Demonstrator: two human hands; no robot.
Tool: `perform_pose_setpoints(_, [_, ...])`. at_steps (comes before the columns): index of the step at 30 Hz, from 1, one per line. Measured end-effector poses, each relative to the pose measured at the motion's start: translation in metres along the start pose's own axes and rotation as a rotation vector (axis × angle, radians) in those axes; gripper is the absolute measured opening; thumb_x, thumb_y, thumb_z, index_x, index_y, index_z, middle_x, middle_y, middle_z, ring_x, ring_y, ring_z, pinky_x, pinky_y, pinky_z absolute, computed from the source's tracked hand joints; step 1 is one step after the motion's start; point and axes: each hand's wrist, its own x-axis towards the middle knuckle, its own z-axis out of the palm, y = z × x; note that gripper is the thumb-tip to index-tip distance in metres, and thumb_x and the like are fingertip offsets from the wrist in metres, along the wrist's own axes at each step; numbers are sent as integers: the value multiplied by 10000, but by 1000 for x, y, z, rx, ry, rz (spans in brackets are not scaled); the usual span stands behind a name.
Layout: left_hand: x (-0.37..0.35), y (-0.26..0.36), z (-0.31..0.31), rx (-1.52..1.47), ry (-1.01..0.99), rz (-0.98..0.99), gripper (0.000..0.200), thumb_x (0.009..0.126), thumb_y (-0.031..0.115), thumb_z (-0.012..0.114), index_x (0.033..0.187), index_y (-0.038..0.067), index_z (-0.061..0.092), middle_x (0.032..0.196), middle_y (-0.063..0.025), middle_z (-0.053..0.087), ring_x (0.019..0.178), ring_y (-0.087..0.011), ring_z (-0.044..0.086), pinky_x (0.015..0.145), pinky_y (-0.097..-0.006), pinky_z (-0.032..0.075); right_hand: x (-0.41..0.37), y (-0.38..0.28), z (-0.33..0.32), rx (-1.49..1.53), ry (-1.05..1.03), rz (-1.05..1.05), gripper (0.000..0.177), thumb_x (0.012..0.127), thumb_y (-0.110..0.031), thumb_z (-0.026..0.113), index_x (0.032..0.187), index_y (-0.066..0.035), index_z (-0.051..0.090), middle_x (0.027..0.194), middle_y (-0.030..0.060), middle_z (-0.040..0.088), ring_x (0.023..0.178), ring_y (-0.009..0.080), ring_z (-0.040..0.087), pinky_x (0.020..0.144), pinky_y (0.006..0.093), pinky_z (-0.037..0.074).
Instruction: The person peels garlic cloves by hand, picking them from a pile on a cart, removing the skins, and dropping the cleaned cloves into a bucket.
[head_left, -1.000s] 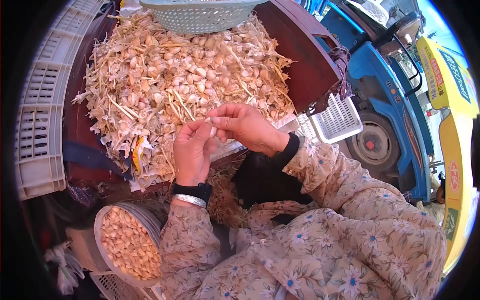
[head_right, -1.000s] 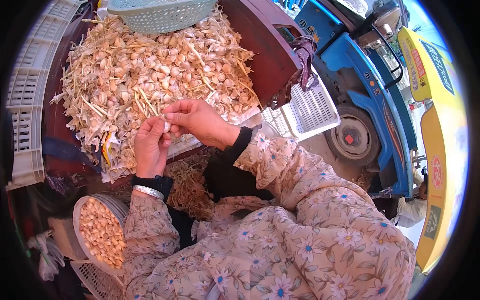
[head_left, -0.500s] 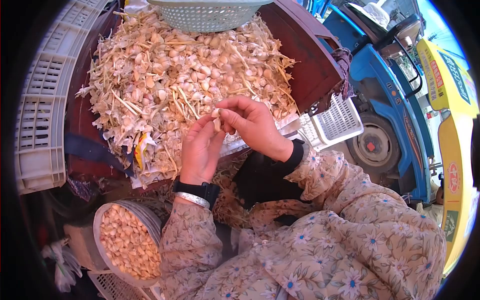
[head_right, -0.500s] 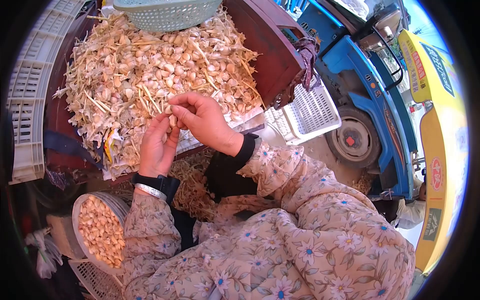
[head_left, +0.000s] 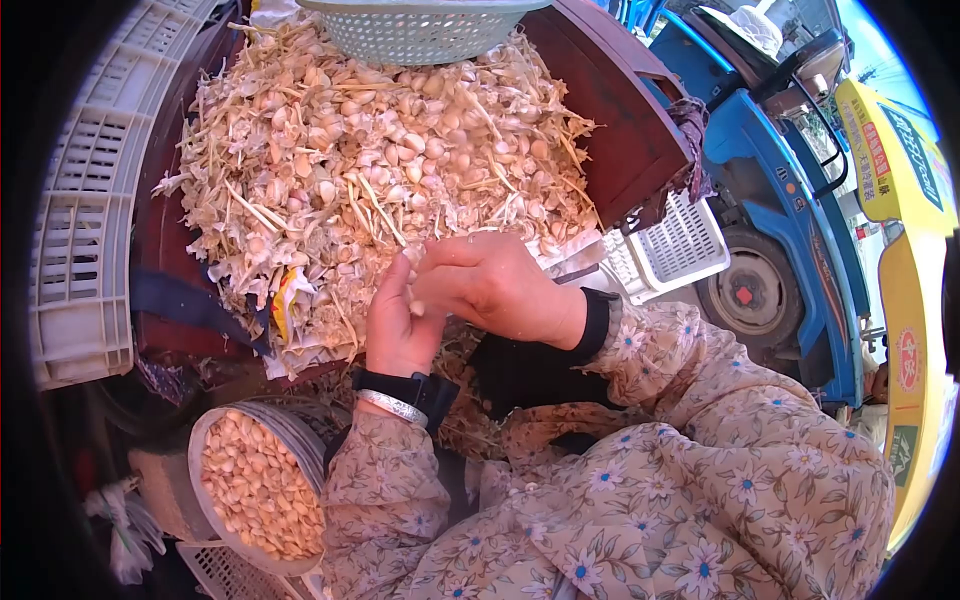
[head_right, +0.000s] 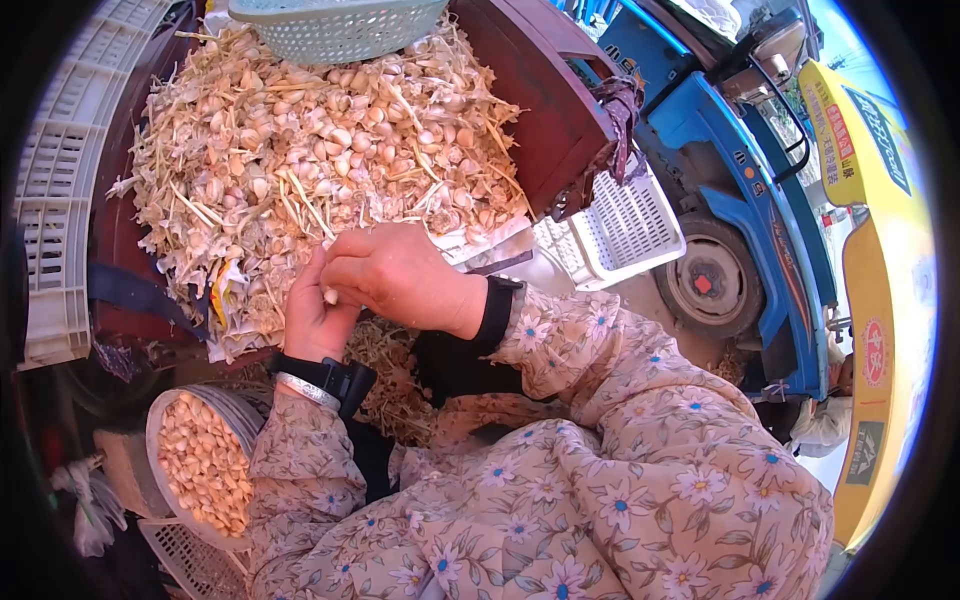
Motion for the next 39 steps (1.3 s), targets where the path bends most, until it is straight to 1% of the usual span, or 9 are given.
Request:
perform_pose_setpoints(4, [-6,-7,11,-135,82,54,191,919,170,484,1055,37,502,922,-68,581,822,-138,572,637,-227,470,1,3,9,229,320,216,199,736,-126,664,920,-67,618,841,69,591,718,231,584,600,290,481])
perform_pose_setpoints(8, [-4,-5,7,-175,40,9,150,900,149,523,1015,52,509,857,-33,562,683,-77,502,521,-172,393,0,25,3,304,-17,420,242,780,-134,659,995,-41,597,948,85,561,688,187,545,620,280,449])
perform_pose_setpoints(12, [-3,-7,5,-70,33,51,131,891,131,541,999,67,504,817,-9,539,580,-41,417,466,-153,328,1,34,0,256,-68,325,185,792,-164,653,909,-33,595,738,80,561,670,185,547,611,296,441])
perform_pose_setpoints(15, [-5,-7,8,15,21,54,125,886,126,548,989,69,508,809,-8,538,568,-43,414,453,-155,319,5,29,-8,321,-214,492,159,793,-171,638,833,-34,567,669,103,541,631,240,555,578,332,434])
perform_pose_setpoints(21, [-9,-14,11,233,70,83,108,865,120,577,942,69,521,776,-12,538,573,-64,446,438,-165,319,-6,29,-9,125,-184,285,206,792,-230,592,721,-56,505,658,134,549,633,355,543,536,413,411])
perform_pose_setpoints(28, [-5,6,21,307,212,278,112,878,170,569,868,94,486,673,24,473,498,-55,400,400,-175,289,-10,0,-11,594,-100,170,94,794,-51,604,885,-45,587,773,74,553,695,231,556,589,303,437])
perform_pose_setpoints(30, [-9,5,25,295,274,275,123,886,190,560,878,94,484,667,16,471,476,-51,375,381,-170,271,3,6,-29,620,-188,389,166,783,-1,575,939,-45,608,818,67,554,729,200,553,622,280,439])
perform_pose_setpoints(33, [-8,7,16,261,121,258,144,906,211,521,916,70,494,704,-18,483,480,-47,379,367,-161,269,14,60,-9,135,111,446,147,745,-137,601,861,-56,643,793,111,590,765,280,585,652,364,456])
perform_pose_setpoints(39, [-4,7,11,272,90,253,187,922,229,488,973,50,509,719,-31,484,478,-47,382,354,-166,268,53,120,23,-220,42,495,261,717,-266,649,894,-76,623,866,98,580,774,286,589,643,398,454])
